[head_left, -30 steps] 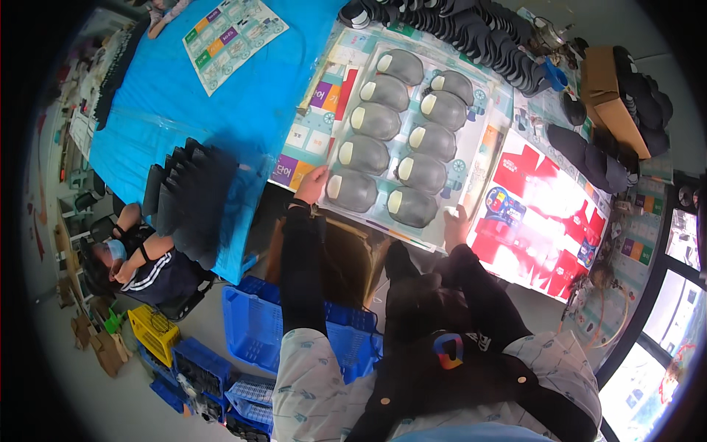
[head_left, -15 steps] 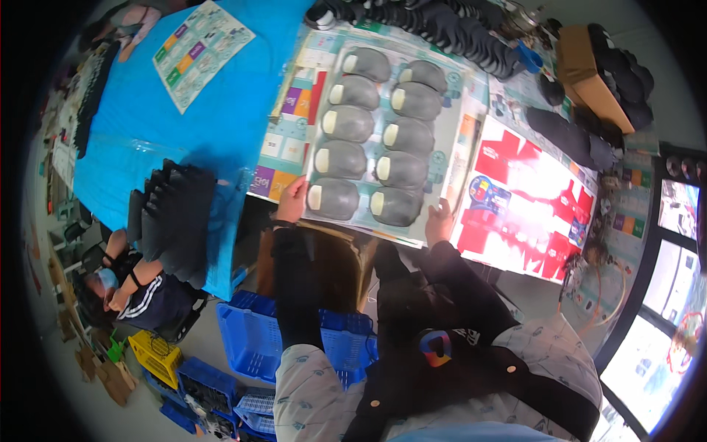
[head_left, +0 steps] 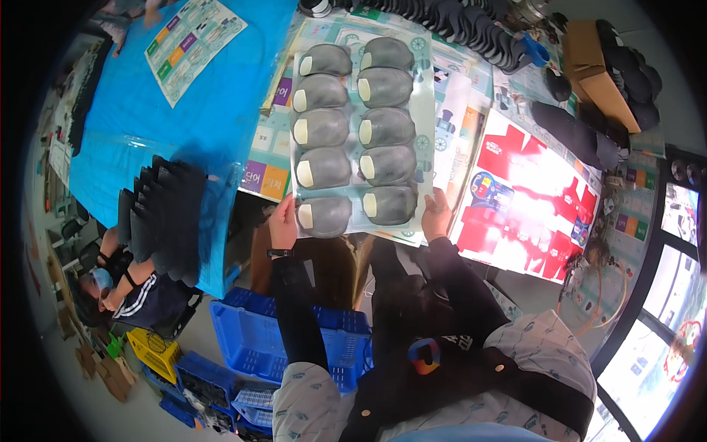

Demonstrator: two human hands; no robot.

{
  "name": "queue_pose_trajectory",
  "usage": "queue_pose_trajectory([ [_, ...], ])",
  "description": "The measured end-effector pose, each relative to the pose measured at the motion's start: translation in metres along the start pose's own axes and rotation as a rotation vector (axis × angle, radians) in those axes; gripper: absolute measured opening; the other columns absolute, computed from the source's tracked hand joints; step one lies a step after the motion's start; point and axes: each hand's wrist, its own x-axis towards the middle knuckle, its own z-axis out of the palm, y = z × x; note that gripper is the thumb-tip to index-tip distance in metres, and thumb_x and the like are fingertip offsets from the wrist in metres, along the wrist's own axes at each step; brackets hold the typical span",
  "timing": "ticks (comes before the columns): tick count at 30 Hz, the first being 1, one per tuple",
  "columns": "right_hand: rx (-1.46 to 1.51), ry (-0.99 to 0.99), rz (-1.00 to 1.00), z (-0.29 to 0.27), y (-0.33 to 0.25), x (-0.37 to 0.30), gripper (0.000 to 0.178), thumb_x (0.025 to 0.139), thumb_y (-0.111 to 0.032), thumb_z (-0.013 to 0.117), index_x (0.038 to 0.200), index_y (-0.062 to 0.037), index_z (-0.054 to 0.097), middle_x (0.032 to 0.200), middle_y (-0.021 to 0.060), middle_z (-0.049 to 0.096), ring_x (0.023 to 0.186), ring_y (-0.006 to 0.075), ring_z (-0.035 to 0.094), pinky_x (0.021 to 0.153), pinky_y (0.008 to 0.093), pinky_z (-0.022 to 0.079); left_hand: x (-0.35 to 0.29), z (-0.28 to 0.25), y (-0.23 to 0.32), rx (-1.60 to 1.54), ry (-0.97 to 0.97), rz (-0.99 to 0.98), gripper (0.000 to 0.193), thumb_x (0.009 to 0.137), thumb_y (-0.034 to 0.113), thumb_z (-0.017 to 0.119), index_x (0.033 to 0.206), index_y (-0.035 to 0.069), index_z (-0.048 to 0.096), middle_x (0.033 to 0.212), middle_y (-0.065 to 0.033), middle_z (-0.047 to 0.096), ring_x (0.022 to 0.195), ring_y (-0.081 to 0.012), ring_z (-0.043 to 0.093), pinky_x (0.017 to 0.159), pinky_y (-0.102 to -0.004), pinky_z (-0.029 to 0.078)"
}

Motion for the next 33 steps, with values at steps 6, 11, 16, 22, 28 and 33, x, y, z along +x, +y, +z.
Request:
queue_pose_trajectory([
  [6, -0.026, -0.049, -0.097, 0.018, -0.015, 0.016, 0.024, 0.094, 0.0, 0.066, 0.115, -0.0103, 0.065, 0.077, 0.0166, 0.067, 0.066, 0.0276, 0.066, 0.064, 0.035, 0.051, -0.011, -0.012, 0.002, -0.051, 0.11, -0.008, 0.022, 0.102, 0.007, 0.061, 0.12, -0.003, 0.068, 0.103, -0.0198, 0.075, 0.094, -0.0243, 0.074, 0.082, -0.0318, 0.055],
  [11, 0.048, 0.001, -0.252, 0.035, -0.02, 0.027, 0.022, 0.094, 0.0, 0.065, 0.114, -0.009, 0.065, 0.079, 0.0154, 0.068, 0.066, 0.0269, 0.067, 0.063, 0.0339, 0.05, -0.015, -0.02, 0.009, -0.049, 0.102, -0.072, 0.023, 0.104, 0.006, 0.056, 0.123, -0.004, 0.066, 0.109, -0.014, 0.074, 0.102, -0.0156, 0.068, 0.09, -0.0289, 0.052],
  [16, 0.131, -0.116, -0.177, 0.049, -0.05, 0.034, 0.022, 0.095, 0.0, 0.065, 0.115, -0.007, 0.065, 0.089, 0.0156, 0.071, 0.077, 0.0317, 0.07, 0.071, 0.0337, 0.053, -0.018, -0.037, -0.006, -0.061, 0.157, -0.092, 0.023, 0.106, 0.006, 0.055, 0.123, -0.005, 0.066, 0.108, -0.0105, 0.073, 0.099, -0.0133, 0.065, 0.09, -0.028, 0.051],
  [22, 0.103, -0.171, -0.265, 0.086, -0.082, 0.074, 0.024, 0.094, -0.003, 0.067, 0.117, -0.0088, 0.065, 0.094, 0.0183, 0.072, 0.081, 0.0371, 0.07, 0.073, 0.0356, 0.054, 0.0, -0.045, -0.028, -0.273, 0.284, -0.139, 0.024, 0.104, 0.007, 0.058, 0.123, -0.004, 0.067, 0.112, -0.0095, 0.073, 0.102, -0.0132, 0.065, 0.092, -0.0273, 0.051],
  [28, 0.037, -0.301, -0.4, 0.139, -0.128, 0.138, 0.024, 0.093, -0.012, 0.068, 0.117, -0.0082, 0.067, 0.103, 0.0219, 0.071, 0.098, 0.0437, 0.067, 0.081, 0.0455, 0.054, 0.025, -0.052, -0.052, -0.401, 0.364, -0.175, 0.029, 0.106, 0.009, 0.055, 0.129, -0.006, 0.064, 0.118, -0.0059, 0.07, 0.108, -0.0115, 0.062, 0.096, -0.0254, 0.048],
  [33, 0.099, -0.439, -0.544, 0.208, -0.176, 0.195, 0.026, 0.092, -0.012, 0.068, 0.117, -0.0073, 0.066, 0.106, 0.0225, 0.071, 0.1, 0.0447, 0.066, 0.083, 0.0458, 0.053, 0.051, -0.051, -0.083, -0.65, 0.528, -0.29, 0.03, 0.107, 0.009, 0.054, 0.131, -0.008, 0.062, 0.121, -0.0065, 0.068, 0.107, -0.0111, 0.062, 0.094, -0.0251, 0.049],
])
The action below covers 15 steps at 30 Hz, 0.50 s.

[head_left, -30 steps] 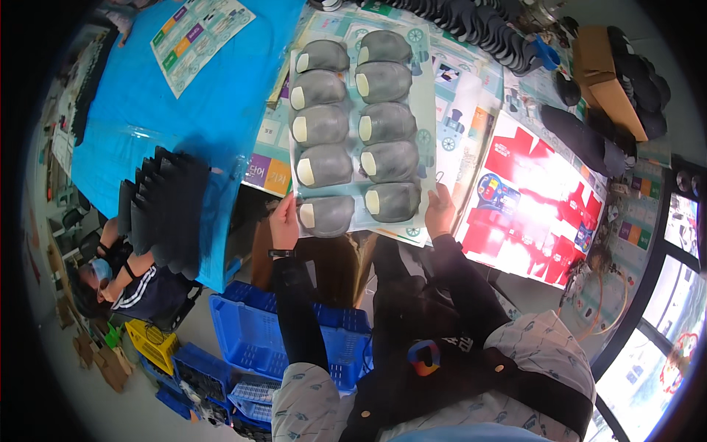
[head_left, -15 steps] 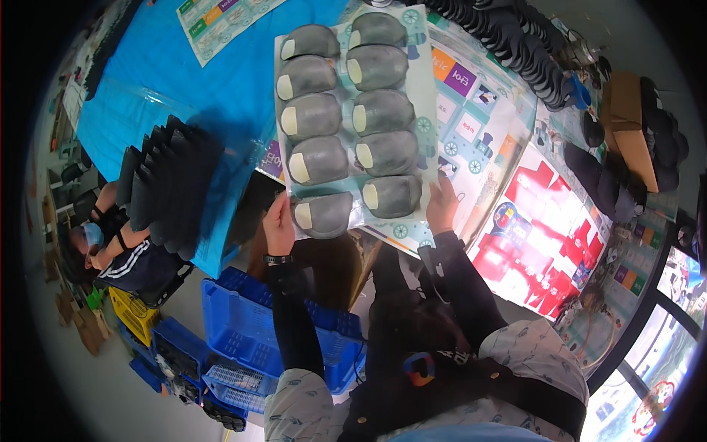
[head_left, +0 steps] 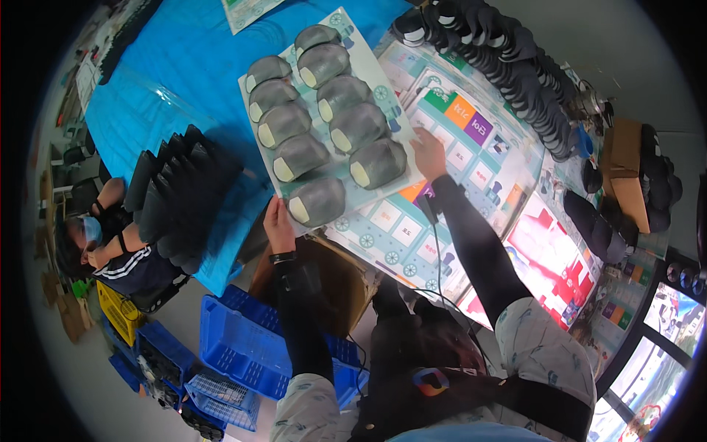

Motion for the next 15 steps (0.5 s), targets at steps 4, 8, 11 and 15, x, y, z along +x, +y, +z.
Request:
queue_pose_trajectory([
  [4, -0.006, -0.054, -0.076, 0.012, 0.036, 0.092, 0.035, 0.091, -0.018, 0.069, 0.123, -0.0049, 0.064, 0.114, 0.0213, 0.071, 0.11, 0.0397, 0.066, 0.092, 0.042, 0.052, 0.027, 0.053, 0.002, -0.234, 0.046, -0.084, 0.031, 0.107, 0.01, 0.054, 0.132, -0.007, 0.061, 0.123, -0.0077, 0.067, 0.107, -0.0128, 0.063, 0.095, -0.0268, 0.05],
  [8, -0.025, -0.171, -0.135, 0.065, -0.01, 0.158, 0.037, 0.09, -0.02, 0.067, 0.124, -0.008, 0.067, 0.119, 0.0199, 0.07, 0.108, 0.0405, 0.066, 0.093, 0.0462, 0.052, 0.06, 0.034, -0.009, -0.301, 0.138, -0.132, 0.031, 0.107, 0.017, 0.055, 0.131, -0.003, 0.06, 0.121, -0.0082, 0.068, 0.106, -0.0172, 0.066, 0.092, -0.0298, 0.053],
  [11, -0.096, -0.193, -0.216, 0.085, -0.019, 0.205, 0.037, 0.09, -0.02, 0.067, 0.126, -0.0111, 0.067, 0.118, 0.0191, 0.071, 0.109, 0.0402, 0.066, 0.092, 0.0464, 0.052, 0.082, 0.048, -0.013, -0.375, 0.141, -0.166, 0.029, 0.108, 0.018, 0.053, 0.129, 0.0, 0.059, 0.117, -0.0084, 0.068, 0.103, -0.017, 0.066, 0.086, -0.0303, 0.054],
  [15, -0.193, -0.217, -0.287, 0.113, -0.031, 0.266, 0.039, 0.092, -0.021, 0.066, 0.13, -0.019, 0.066, 0.118, 0.0178, 0.071, 0.112, 0.0389, 0.065, 0.095, 0.0461, 0.051, 0.118, 0.066, -0.007, -0.397, 0.194, -0.174, 0.03, 0.109, 0.019, 0.051, 0.131, 0.0, 0.058, 0.108, -0.007, 0.068, 0.09, -0.0146, 0.065, 0.073, -0.0287, 0.053],
])
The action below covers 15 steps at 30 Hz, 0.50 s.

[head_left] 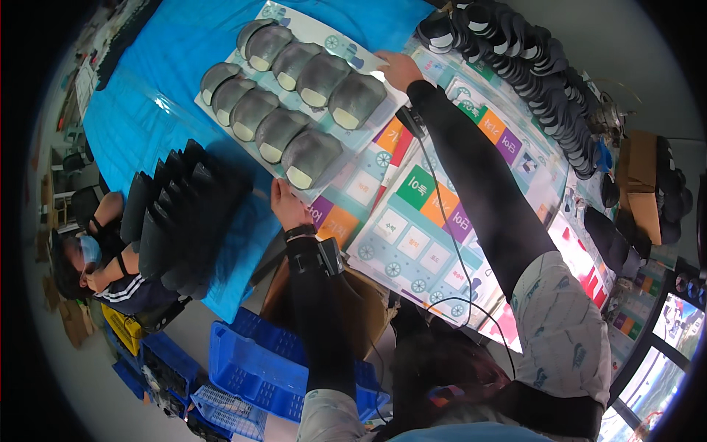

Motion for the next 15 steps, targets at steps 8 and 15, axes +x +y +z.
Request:
queue_pose_trajectory([
  [8, -0.23, 0.272, 0.139, 0.012, -0.036, 0.008, 0.044, 0.09, -0.03, 0.064, 0.132, -0.0199, 0.064, 0.127, 0.0159, 0.066, 0.117, 0.041, 0.059, 0.1, 0.0508, 0.047, 0.026, 0.011, 0.007, 0.04, 0.018, -0.107, 0.019, 0.1, 0.014, 0.052, 0.115, 0.005, 0.061, 0.1, -0.0071, 0.065, 0.081, -0.0195, 0.064, 0.065, -0.0316, 0.051],
  [15, 0.299, 0.685, 0.092, -0.088, -0.12, -0.178, 0.038, 0.078, -0.008, 0.069, 0.116, -0.0065, 0.063, 0.113, 0.0212, 0.062, 0.109, 0.0412, 0.057, 0.093, 0.0499, 0.046, 0.044, -0.051, -0.02, 0.097, -0.095, -0.046, 0.04, 0.094, 0.011, 0.066, 0.131, -0.002, 0.06, 0.118, -0.0114, 0.069, 0.099, -0.0229, 0.07, 0.084, -0.0341, 0.059],
])
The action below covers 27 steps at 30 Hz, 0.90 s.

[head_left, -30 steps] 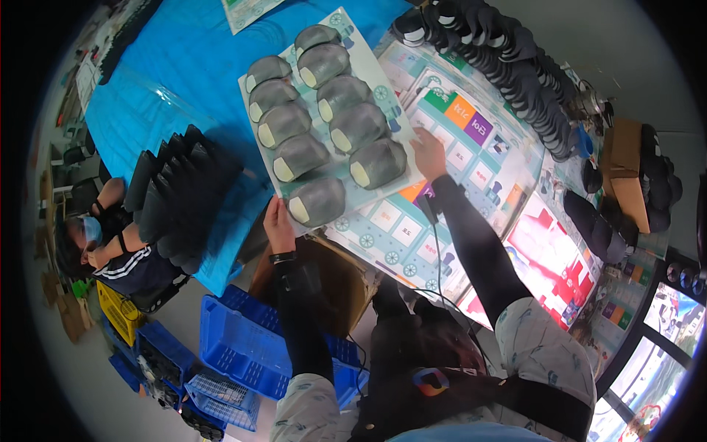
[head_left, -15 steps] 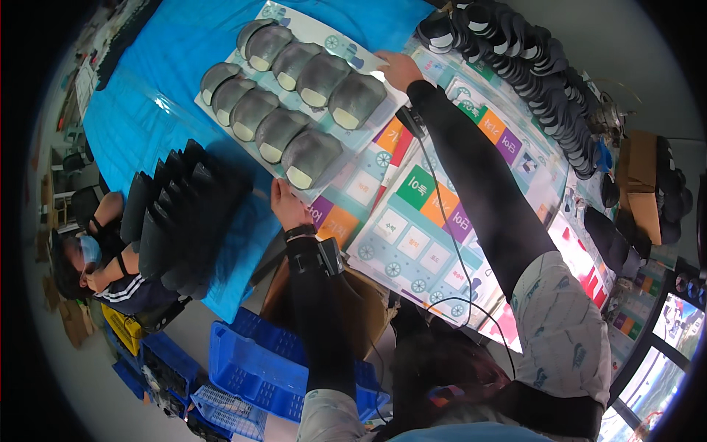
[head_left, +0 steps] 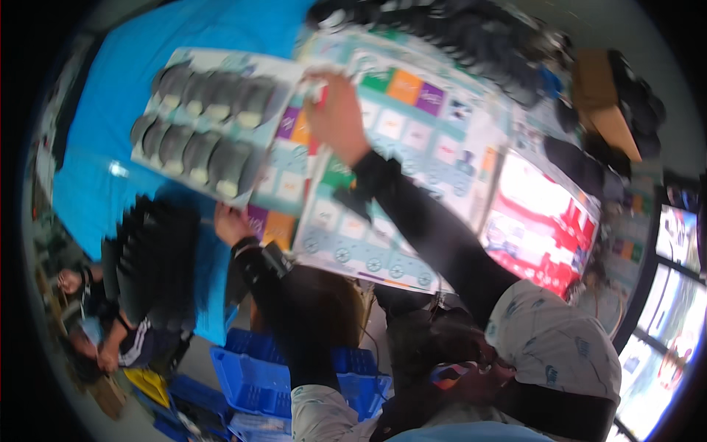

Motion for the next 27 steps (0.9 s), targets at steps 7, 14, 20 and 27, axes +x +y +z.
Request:
queue_pose_trajectory([
  [7, 0.554, -0.556, 0.612, -0.324, -0.143, -0.14, 0.016, 0.094, -0.003, 0.066, 0.11, -0.0017, 0.063, 0.107, 0.0085, 0.069, 0.101, 0.017, 0.066, 0.088, 0.0318, 0.051, -0.198, 0.012, -0.002, 0.261, 0.183, 0.009, 0.049, 0.098, 0.02, 0.061, 0.143, 0.005, 0.048, 0.137, -0.0163, 0.057, 0.127, -0.0332, 0.058, 0.103, -0.0472, 0.049],
  [14, 0.444, -0.658, 0.556, -0.664, -0.198, -0.254, 0.021, 0.095, -0.004, 0.067, 0.116, -0.0017, 0.066, 0.106, 0.0068, 0.069, 0.096, 0.016, 0.067, 0.085, 0.0317, 0.054, -0.44, 0.072, -0.055, 0.385, -0.286, -0.072, 0.032, 0.096, 0.01, 0.058, 0.125, -0.002, 0.06, 0.137, -0.01, 0.05, 0.112, -0.023, 0.06, 0.092, -0.0398, 0.05],
  [20, 0.119, -0.524, 0.849, -0.887, -0.236, -0.416, 0.025, 0.088, -0.015, 0.068, 0.11, -0.0036, 0.067, 0.095, 0.0087, 0.073, 0.088, 0.0195, 0.071, 0.079, 0.0353, 0.056, -0.646, 0.264, -0.106, 0.699, -0.892, 0.069, 0.079, 0.092, 0.021, 0.079, 0.15, -0.001, 0.031, 0.141, -0.0232, 0.05, 0.133, -0.0283, 0.049, 0.111, -0.0391, 0.04],
  [27, -0.363, -0.242, 1.182, -0.974, -0.215, -0.581, 0.025, 0.082, -0.014, 0.069, 0.105, -0.0043, 0.068, 0.084, 0.0129, 0.07, 0.082, 0.0295, 0.07, 0.076, 0.0398, 0.056, -0.83, 0.537, -0.164, 1.079, -1.335, 0.884, 0.12, 0.067, 0.05, 0.093, 0.154, -0.002, 0.028, 0.149, -0.0277, 0.047, 0.137, -0.0431, 0.046, 0.112, -0.0489, 0.04],
])
